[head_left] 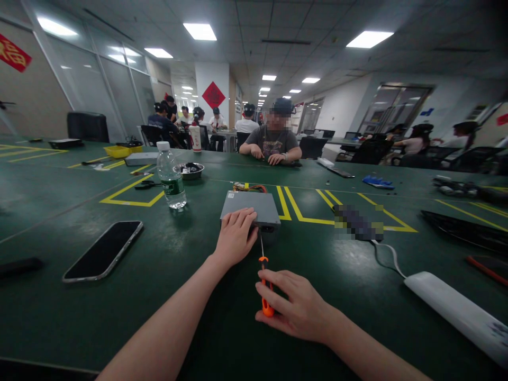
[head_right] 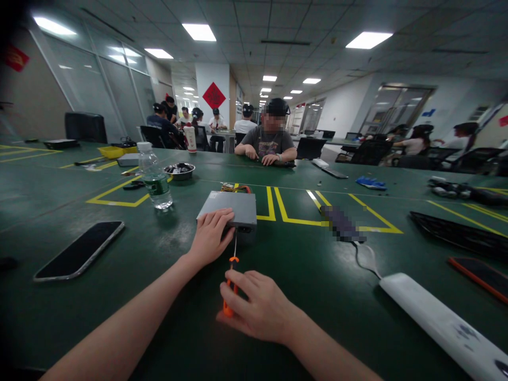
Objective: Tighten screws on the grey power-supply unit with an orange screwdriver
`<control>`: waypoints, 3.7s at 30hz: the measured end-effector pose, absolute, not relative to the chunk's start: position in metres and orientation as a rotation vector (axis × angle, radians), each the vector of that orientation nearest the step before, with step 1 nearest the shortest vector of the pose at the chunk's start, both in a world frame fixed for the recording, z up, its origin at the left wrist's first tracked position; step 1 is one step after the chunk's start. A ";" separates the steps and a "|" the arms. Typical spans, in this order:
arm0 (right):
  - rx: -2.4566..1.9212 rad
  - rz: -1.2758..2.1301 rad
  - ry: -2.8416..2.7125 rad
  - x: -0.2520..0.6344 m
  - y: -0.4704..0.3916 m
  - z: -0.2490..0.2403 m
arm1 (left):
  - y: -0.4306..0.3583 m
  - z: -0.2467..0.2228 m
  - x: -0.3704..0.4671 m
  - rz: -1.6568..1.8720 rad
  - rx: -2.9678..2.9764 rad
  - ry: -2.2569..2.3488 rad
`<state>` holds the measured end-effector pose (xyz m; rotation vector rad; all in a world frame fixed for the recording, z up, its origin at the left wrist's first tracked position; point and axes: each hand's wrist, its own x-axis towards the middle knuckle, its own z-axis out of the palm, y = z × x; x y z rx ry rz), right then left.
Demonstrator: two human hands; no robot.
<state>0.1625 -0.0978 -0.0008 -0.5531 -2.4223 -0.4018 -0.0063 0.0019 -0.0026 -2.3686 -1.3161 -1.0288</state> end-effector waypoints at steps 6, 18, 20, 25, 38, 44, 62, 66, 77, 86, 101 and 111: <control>-0.601 -0.298 -2.528 0.162 -0.102 0.002 | 0.002 -0.003 -0.006 -1.035 -2.371 -1.312; -0.635 -0.258 -2.479 0.161 -0.101 0.015 | 0.002 -0.004 -0.006 -1.044 -2.368 -1.295; -0.646 -0.270 -2.486 0.163 -0.102 0.015 | 0.002 -0.004 -0.007 -1.041 -2.368 -1.301; -0.570 -0.349 -2.422 0.167 -0.099 0.003 | 0.002 -0.004 -0.007 -1.054 -2.362 -1.274; -0.552 -0.349 -2.418 0.161 -0.097 0.007 | 0.004 -0.008 -0.007 -1.130 -2.333 -1.235; -0.564 -0.323 -2.258 0.159 -0.095 0.000 | 0.006 -0.009 -0.008 -1.199 -2.340 -1.199; -0.600 -0.279 -2.361 0.160 -0.102 0.004 | 0.007 -0.009 -0.007 -1.245 -2.329 -1.254; -0.556 -0.313 -2.315 0.159 -0.100 0.003 | 0.007 -0.009 -0.007 -1.234 -2.325 -1.264; -0.556 -0.298 -2.420 0.159 -0.101 0.001 | 0.008 -0.008 -0.008 -1.219 -2.356 -1.246; -0.620 -0.204 -2.425 0.161 -0.101 0.002 | 0.009 -0.006 -0.011 -1.236 -2.383 -1.253; -0.601 -0.251 -2.403 0.161 -0.102 0.002 | 0.010 -0.008 -0.011 -1.239 -2.378 -1.246; -0.637 -0.164 -2.423 0.159 -0.103 0.002 | 0.010 -0.009 -0.011 -1.227 -2.373 -1.261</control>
